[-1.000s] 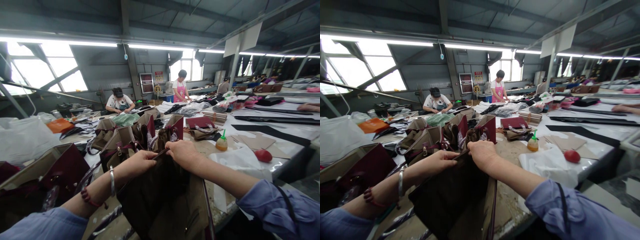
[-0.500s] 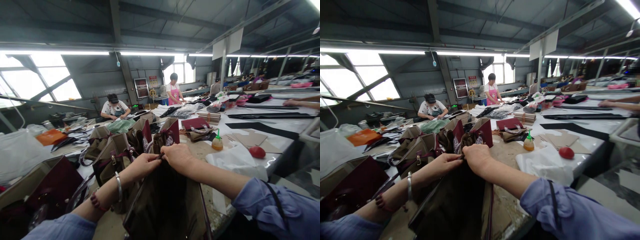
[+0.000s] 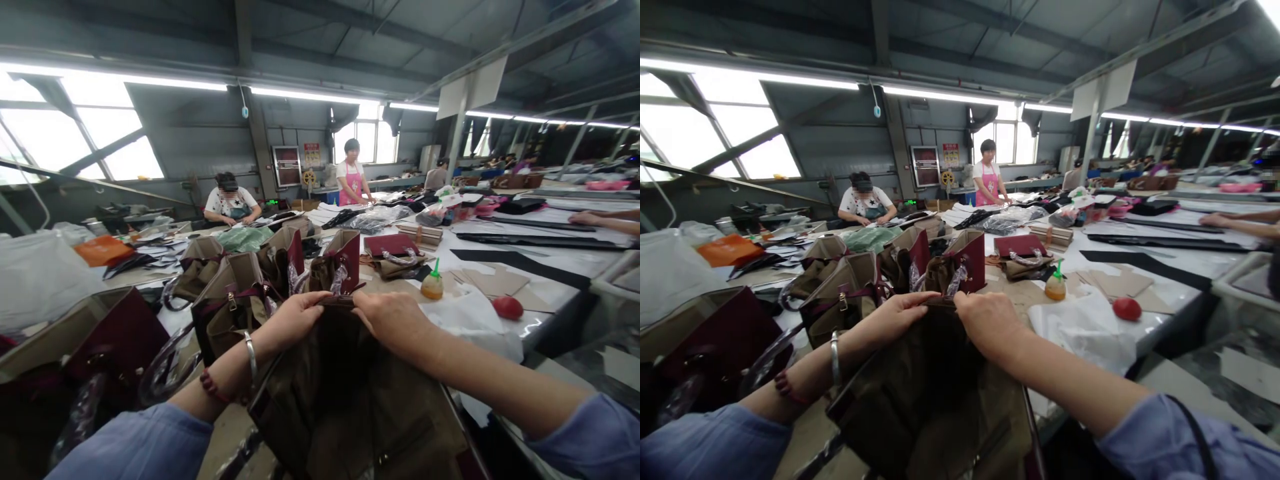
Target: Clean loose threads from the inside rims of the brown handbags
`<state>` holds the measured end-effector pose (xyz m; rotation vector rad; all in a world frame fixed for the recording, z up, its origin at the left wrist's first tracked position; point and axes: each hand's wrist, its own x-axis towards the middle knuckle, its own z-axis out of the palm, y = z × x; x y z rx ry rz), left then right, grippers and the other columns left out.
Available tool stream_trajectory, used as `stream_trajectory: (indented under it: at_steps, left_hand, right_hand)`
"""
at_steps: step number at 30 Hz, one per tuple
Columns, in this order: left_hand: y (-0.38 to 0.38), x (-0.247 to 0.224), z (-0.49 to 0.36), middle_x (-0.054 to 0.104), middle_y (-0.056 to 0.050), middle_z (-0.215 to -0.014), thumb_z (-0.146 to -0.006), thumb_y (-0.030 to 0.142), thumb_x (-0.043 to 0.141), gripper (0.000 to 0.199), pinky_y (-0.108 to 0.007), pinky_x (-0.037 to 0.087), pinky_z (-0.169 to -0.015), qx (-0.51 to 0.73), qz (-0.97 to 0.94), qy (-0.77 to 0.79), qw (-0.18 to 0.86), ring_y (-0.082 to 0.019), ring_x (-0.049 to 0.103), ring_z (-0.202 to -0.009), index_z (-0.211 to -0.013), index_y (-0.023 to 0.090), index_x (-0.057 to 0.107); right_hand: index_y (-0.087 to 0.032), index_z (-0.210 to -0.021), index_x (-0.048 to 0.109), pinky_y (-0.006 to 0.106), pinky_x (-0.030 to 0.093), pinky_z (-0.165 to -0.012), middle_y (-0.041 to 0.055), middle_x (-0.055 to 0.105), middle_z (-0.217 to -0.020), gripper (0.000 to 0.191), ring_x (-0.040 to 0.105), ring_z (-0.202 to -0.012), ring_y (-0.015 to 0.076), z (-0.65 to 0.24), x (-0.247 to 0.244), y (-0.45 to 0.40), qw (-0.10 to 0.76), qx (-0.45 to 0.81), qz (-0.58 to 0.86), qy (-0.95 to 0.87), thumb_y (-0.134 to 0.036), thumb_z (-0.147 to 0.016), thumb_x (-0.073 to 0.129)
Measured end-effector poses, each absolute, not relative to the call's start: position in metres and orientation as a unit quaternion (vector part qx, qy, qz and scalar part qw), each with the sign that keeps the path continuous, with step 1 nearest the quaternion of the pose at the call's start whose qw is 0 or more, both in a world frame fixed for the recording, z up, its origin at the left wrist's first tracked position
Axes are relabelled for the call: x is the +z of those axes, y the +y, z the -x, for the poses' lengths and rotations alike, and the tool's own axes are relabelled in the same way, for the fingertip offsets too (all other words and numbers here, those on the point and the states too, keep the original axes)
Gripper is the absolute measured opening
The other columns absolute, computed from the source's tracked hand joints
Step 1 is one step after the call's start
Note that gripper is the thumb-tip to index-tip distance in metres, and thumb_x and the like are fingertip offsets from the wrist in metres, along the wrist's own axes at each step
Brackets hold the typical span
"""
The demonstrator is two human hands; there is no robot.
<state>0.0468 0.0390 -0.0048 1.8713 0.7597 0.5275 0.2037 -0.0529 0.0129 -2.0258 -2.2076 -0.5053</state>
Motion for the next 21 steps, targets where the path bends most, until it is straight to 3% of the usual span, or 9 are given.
stream_trajectory:
  at_steps: [11, 21]
  left_hand:
    - [0.047, -0.005, -0.049, 0.064, -0.005, -0.084, -0.068, 0.023, 0.045, 0.031, -0.028, 0.043, -0.073, 0.187, -0.782, 0.33, 0.494, -0.018, 0.056, -0.077, -0.092, 0.011, 0.061]
    - [0.05, -0.003, -0.049, 0.062, -0.004, -0.074, -0.07, 0.03, 0.046, 0.03, -0.025, 0.041, -0.063, 0.177, -0.831, 0.313, 0.423, -0.016, 0.053, -0.069, -0.086, 0.01, 0.061]
  right_hand:
    - [-0.015, -0.081, 0.055, 0.025, 0.04, -0.053, 0.0091, 0.063, -0.068, 0.021, 0.061, -0.065, 0.0223, -0.202, 0.018, -0.041, 0.043, -0.162, 0.684, -0.71, -0.028, -0.083, 0.039]
    - [-0.016, -0.076, 0.056, 0.029, 0.043, -0.049, 0.0087, 0.063, -0.065, 0.018, 0.062, -0.061, 0.0253, -0.204, 0.016, -0.035, 0.073, -0.18, 0.671, -0.716, -0.024, -0.081, 0.041]
